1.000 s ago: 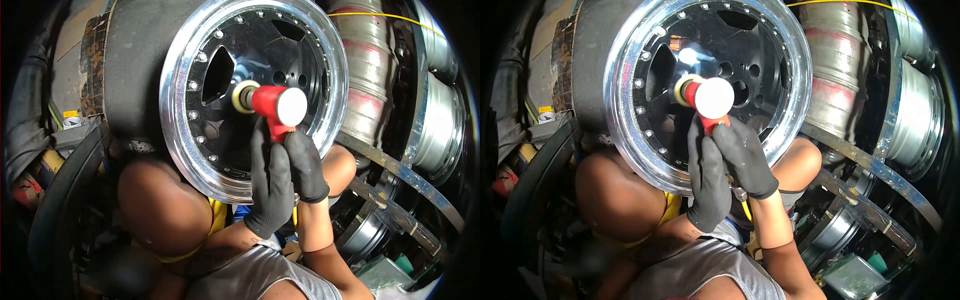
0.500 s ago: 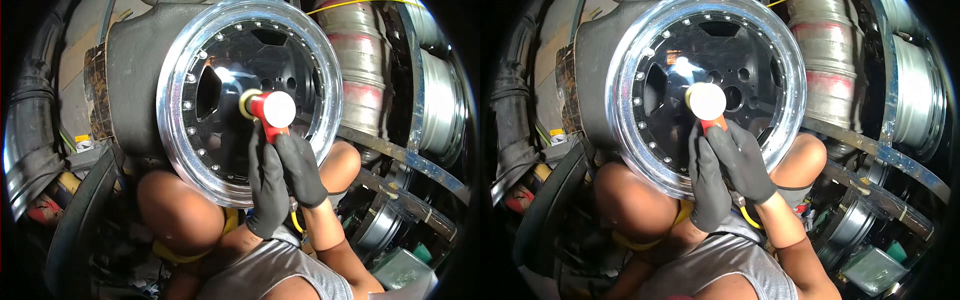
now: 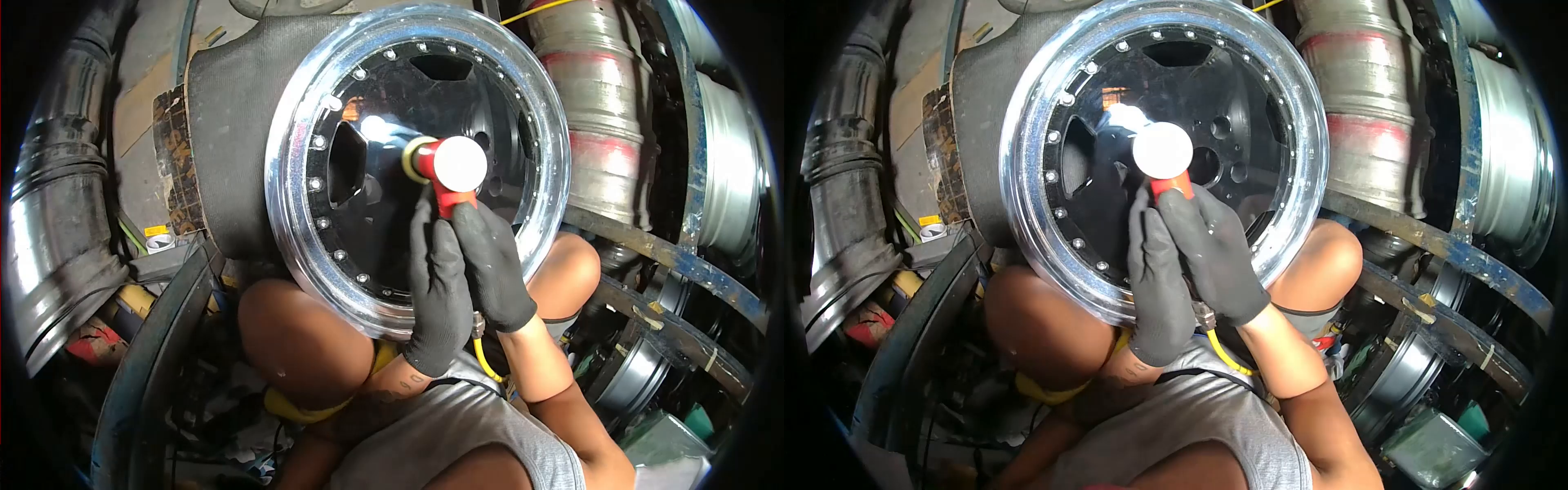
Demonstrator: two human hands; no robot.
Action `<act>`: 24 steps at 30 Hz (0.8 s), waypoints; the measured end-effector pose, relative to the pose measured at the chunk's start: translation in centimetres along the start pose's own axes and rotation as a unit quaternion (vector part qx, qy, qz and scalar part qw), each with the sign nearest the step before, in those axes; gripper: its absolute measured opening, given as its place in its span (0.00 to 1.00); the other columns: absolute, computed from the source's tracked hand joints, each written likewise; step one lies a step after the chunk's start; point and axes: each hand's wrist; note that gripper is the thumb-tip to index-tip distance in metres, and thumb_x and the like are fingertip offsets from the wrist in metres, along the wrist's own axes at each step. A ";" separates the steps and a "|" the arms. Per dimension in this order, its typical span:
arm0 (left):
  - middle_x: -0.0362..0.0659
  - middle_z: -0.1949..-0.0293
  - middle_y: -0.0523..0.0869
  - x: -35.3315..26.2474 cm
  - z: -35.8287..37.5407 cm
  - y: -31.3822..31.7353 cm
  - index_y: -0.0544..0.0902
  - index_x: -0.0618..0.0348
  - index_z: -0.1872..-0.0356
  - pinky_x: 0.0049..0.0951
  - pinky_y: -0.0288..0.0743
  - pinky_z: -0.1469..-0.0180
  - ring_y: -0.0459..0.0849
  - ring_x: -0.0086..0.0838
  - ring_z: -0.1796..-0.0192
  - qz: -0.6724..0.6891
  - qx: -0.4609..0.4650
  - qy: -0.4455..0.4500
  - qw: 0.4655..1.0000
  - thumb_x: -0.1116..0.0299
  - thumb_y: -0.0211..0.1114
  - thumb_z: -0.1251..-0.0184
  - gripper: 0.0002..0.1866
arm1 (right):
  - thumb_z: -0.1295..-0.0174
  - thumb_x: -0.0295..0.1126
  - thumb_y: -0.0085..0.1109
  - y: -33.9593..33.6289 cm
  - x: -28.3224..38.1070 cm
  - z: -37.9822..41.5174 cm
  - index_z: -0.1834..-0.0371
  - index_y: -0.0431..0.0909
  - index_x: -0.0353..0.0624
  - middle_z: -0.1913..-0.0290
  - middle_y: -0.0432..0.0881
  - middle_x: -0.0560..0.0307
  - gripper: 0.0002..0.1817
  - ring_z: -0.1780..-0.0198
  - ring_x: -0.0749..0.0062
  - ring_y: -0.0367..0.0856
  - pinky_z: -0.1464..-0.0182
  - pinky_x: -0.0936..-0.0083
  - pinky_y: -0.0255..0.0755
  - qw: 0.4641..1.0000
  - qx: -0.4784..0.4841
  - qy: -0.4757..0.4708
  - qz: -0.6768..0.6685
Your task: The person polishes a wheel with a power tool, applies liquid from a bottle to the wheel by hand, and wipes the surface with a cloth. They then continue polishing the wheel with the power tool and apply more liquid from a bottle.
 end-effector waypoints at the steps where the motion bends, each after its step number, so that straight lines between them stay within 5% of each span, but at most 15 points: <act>1: 0.52 0.31 0.70 0.3 -0.2 -0.1 0.57 0.66 0.23 0.32 0.64 0.28 0.70 0.34 0.30 0.009 -0.013 0.009 1.000 0.47 0.41 0.15 0.34 | 0.23 0.43 0.52 0.5 0.3 -0.2 0.55 0.78 0.34 0.66 0.77 0.62 0.19 0.61 0.85 0.70 0.58 0.79 0.68 1.000 0.005 0.012 -0.016; 11: 0.51 0.32 0.71 0.4 -0.6 0.1 0.59 0.67 0.24 0.31 0.64 0.28 0.71 0.32 0.31 -0.024 0.046 -0.008 0.999 0.50 0.40 0.14 0.32 | 0.22 0.44 0.50 -0.5 -0.9 0.0 0.55 0.78 0.34 0.68 0.78 0.60 0.20 0.63 0.83 0.71 0.61 0.77 0.69 0.999 -0.040 0.001 0.005; 19: 0.49 0.38 0.75 -0.8 -1.2 -1.1 0.63 0.64 0.27 0.30 0.69 0.34 0.76 0.30 0.37 -0.011 -0.038 0.028 0.999 0.50 0.39 0.14 0.30 | 0.23 0.43 0.53 1.2 -0.3 -1.9 0.53 0.79 0.33 0.65 0.81 0.58 0.20 0.60 0.82 0.74 0.56 0.75 0.71 0.998 0.068 0.013 -0.011; 24: 0.52 0.32 0.72 -0.4 -0.1 -0.8 0.61 0.67 0.25 0.34 0.66 0.30 0.73 0.34 0.33 0.025 -0.027 0.036 0.999 0.54 0.43 0.14 0.30 | 0.24 0.43 0.53 0.6 -0.8 -0.7 0.52 0.78 0.32 0.64 0.80 0.52 0.20 0.61 0.77 0.77 0.56 0.73 0.71 0.998 0.050 0.017 -0.022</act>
Point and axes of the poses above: each hand's wrist, its own z-axis away from the middle knuckle, its own y-axis out of the palm, x = y × z
